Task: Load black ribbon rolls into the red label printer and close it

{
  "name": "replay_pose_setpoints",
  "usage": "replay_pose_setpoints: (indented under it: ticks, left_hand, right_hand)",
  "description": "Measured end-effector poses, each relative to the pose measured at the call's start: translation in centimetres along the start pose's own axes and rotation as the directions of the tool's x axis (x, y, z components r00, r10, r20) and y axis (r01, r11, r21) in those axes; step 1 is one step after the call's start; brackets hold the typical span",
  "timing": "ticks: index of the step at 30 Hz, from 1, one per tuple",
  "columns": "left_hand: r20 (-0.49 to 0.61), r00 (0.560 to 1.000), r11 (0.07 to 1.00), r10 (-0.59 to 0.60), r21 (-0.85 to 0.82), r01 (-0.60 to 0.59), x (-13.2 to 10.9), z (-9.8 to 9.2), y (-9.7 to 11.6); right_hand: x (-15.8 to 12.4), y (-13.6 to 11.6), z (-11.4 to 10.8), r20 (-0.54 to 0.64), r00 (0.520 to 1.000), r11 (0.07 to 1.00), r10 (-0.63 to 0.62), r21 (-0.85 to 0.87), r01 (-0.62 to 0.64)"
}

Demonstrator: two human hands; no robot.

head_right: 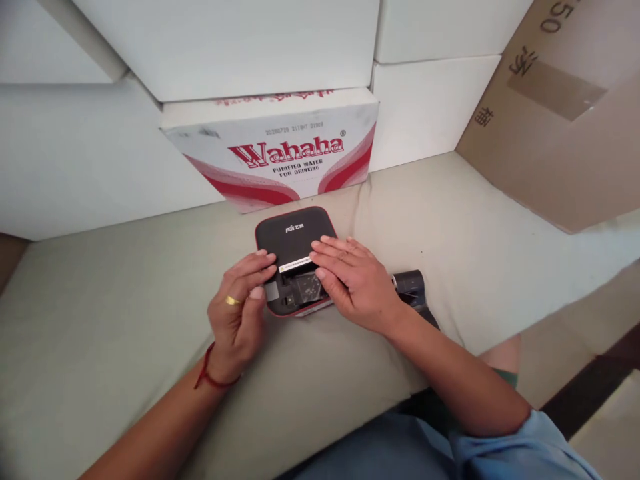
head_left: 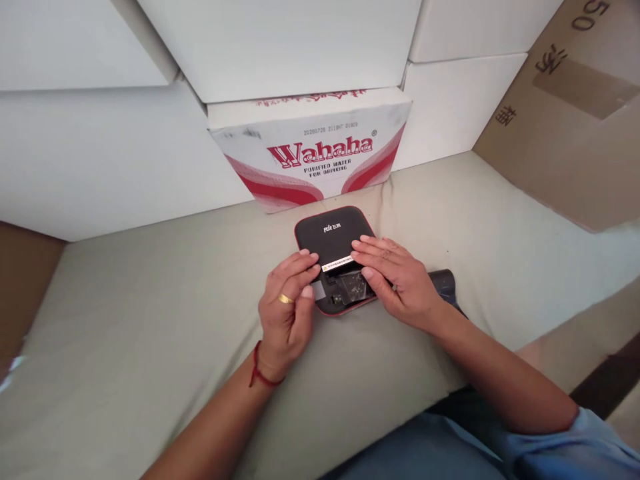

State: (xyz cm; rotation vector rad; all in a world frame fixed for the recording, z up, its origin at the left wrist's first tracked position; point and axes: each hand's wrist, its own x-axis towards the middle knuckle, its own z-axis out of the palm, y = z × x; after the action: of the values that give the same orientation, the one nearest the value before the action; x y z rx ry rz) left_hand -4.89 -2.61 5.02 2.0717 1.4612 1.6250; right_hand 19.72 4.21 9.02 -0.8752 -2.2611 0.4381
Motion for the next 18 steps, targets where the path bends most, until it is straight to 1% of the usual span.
replay_pose_setpoints:
  ticks: [2,5,8,11,12,14,16,18]
  left_hand:
    - [-0.012,1.0,1.0,0.003,-0.03,-0.004,-0.1,0.2,-0.3]
    - [0.04,0.996,0.993,-0.074,-0.094,0.077,0.0,0.0,0.1]
    - [0.102,0.979,0.969,-0.178,-0.153,0.192,0.4,-0.6,0.3]
    - [0.17,0.951,0.924,-0.256,-0.247,0.293,1.2,-1.1,-0.6]
    - [0.219,0.939,0.896,-0.265,-0.304,0.324,1.5,-1.1,-1.2]
    - [0.315,0.904,0.807,-0.288,-0.428,0.406,2.1,-1.1,-2.5]
    - [0.396,0.861,0.699,-0.318,-0.516,0.495,2.6,-0.8,-3.5]
    - [0.455,0.827,0.587,-0.33,-0.587,0.558,2.8,-0.3,-4.0]
  right_hand:
    - [0.1,-0.2,-0.2,0.01,1.0,1.0,0.018,0.001,-0.018]
    - [-0.1,-0.8,-0.9,0.011,1.0,1.0,0.005,-0.022,-0.005]
    - [-1.0,-1.7,-1.6,-0.004,0.993,0.993,-0.115,-0.041,0.114]
    - [-2.4,-2.3,-1.8,-0.03,0.973,0.973,-0.228,-0.035,0.227]
    - [-2.8,-2.3,-1.7,-0.042,0.969,0.97,-0.242,-0.035,0.241]
    - [-3.6,-2.2,-1.4,-0.057,0.965,0.967,-0.254,-0.049,0.252]
    - [-4.0,-2.1,-1.2,-0.06,0.964,0.965,-0.259,-0.067,0.255]
    - [-4.3,-2.1,-1.0,-0.056,0.966,0.966,-0.253,-0.074,0.249]
